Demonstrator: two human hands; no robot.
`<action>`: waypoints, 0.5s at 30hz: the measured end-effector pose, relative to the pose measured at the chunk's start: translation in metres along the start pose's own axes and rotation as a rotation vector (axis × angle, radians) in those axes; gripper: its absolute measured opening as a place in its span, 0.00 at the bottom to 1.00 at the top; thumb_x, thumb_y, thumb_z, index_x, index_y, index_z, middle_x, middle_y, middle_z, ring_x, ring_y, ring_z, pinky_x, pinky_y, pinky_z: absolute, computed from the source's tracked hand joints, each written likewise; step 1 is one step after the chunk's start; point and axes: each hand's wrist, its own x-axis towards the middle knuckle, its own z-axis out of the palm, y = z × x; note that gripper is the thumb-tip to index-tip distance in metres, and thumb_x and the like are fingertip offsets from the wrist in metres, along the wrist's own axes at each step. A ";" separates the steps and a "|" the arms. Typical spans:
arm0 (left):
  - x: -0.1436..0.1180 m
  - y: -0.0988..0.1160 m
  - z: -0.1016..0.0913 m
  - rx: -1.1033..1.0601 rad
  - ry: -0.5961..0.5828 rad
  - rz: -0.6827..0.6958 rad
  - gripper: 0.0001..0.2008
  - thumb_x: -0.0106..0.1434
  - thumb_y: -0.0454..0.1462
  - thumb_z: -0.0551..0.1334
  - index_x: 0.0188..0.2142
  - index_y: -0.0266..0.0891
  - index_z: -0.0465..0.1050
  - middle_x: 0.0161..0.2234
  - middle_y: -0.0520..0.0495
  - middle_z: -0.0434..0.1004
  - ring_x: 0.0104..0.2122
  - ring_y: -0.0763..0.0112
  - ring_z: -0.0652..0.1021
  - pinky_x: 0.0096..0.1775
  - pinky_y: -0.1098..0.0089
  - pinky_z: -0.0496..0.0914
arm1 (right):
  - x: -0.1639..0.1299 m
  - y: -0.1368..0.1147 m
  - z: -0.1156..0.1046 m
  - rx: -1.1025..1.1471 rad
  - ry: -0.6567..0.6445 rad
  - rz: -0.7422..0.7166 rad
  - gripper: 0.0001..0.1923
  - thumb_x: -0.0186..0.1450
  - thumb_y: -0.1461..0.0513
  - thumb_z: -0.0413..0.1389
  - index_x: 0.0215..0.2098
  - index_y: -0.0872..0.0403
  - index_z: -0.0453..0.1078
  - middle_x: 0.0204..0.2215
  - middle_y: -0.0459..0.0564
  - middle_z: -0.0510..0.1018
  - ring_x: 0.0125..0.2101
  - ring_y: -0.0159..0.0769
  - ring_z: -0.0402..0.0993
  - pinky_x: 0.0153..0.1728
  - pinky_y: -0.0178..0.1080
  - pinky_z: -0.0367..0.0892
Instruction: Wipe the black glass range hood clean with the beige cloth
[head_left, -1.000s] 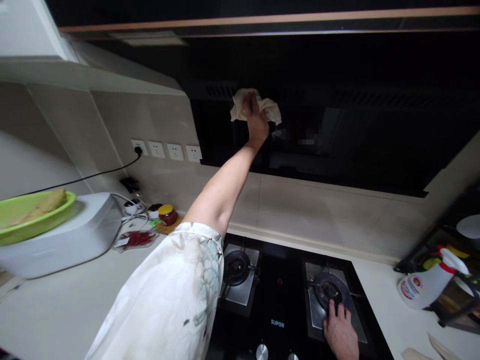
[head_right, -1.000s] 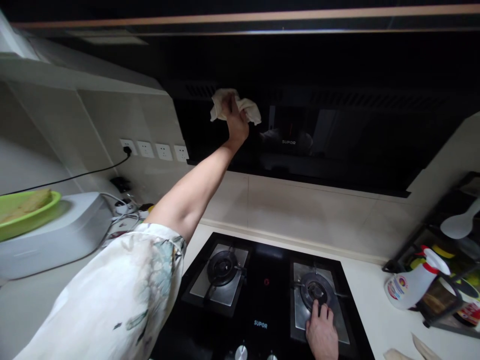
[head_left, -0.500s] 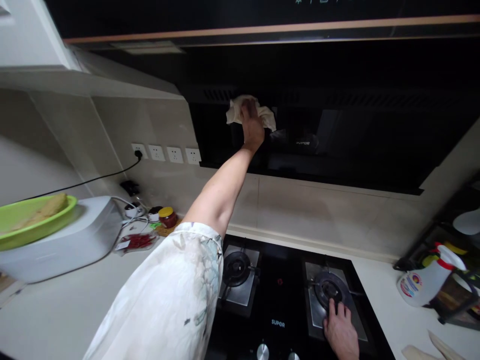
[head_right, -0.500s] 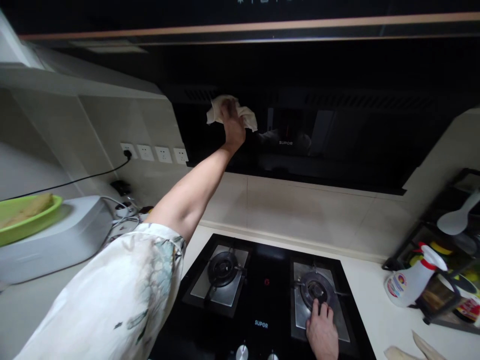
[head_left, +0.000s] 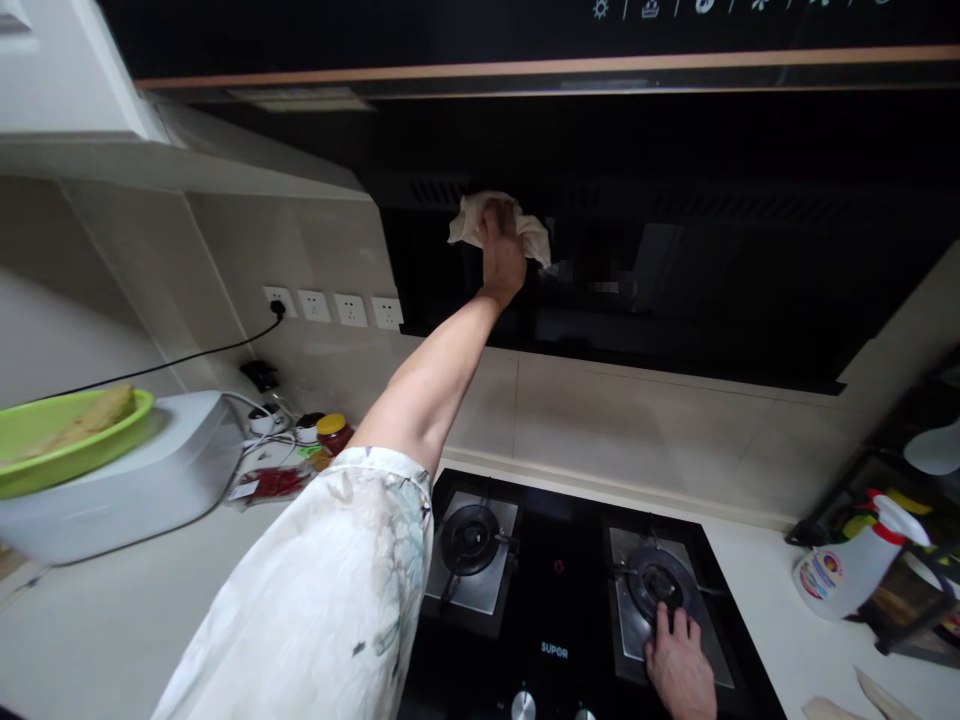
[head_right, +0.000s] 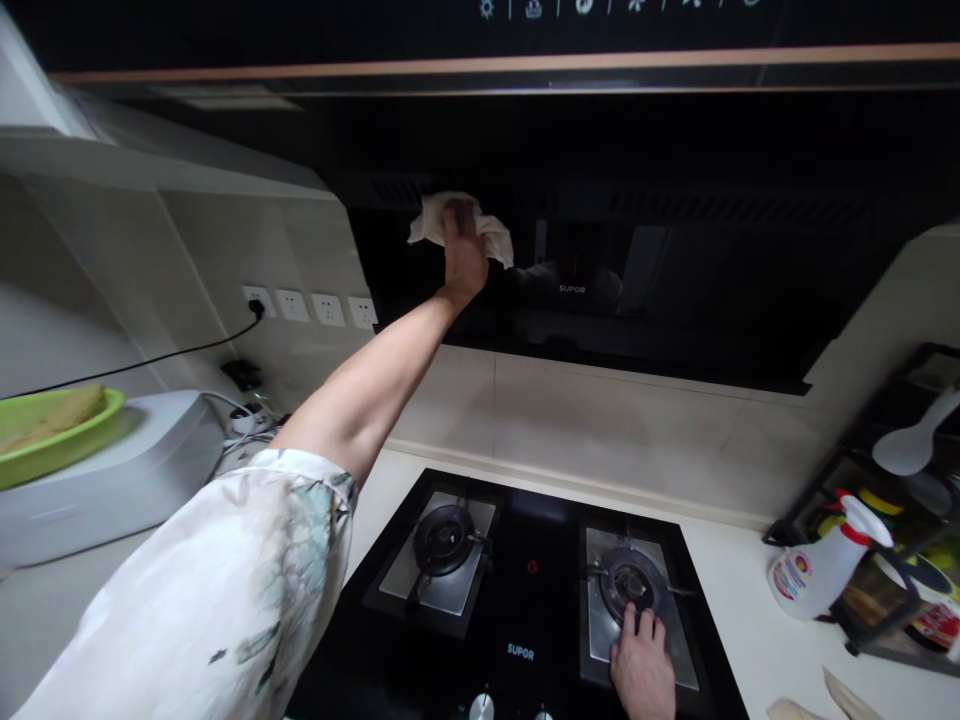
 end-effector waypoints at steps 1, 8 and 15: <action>0.001 0.002 0.000 -0.002 -0.007 0.018 0.34 0.74 0.24 0.51 0.78 0.30 0.51 0.80 0.37 0.48 0.80 0.62 0.46 0.82 0.53 0.40 | 0.000 0.000 0.001 0.003 0.009 -0.002 0.27 0.71 0.65 0.54 0.66 0.63 0.76 0.58 0.69 0.77 0.59 0.56 0.74 0.55 0.47 0.76; 0.000 0.007 0.021 -0.017 0.049 -0.025 0.33 0.75 0.29 0.54 0.78 0.32 0.53 0.78 0.40 0.53 0.77 0.62 0.54 0.81 0.54 0.46 | 0.000 0.001 0.003 -0.014 0.027 -0.013 0.27 0.71 0.65 0.53 0.65 0.62 0.76 0.57 0.68 0.79 0.58 0.55 0.74 0.58 0.50 0.76; 0.004 0.000 0.031 -0.067 0.088 -0.126 0.28 0.81 0.38 0.54 0.77 0.35 0.58 0.76 0.42 0.59 0.77 0.57 0.53 0.80 0.49 0.47 | -0.001 -0.001 -0.001 -0.033 0.003 0.006 0.25 0.72 0.65 0.55 0.66 0.61 0.76 0.58 0.67 0.77 0.60 0.55 0.73 0.52 0.43 0.77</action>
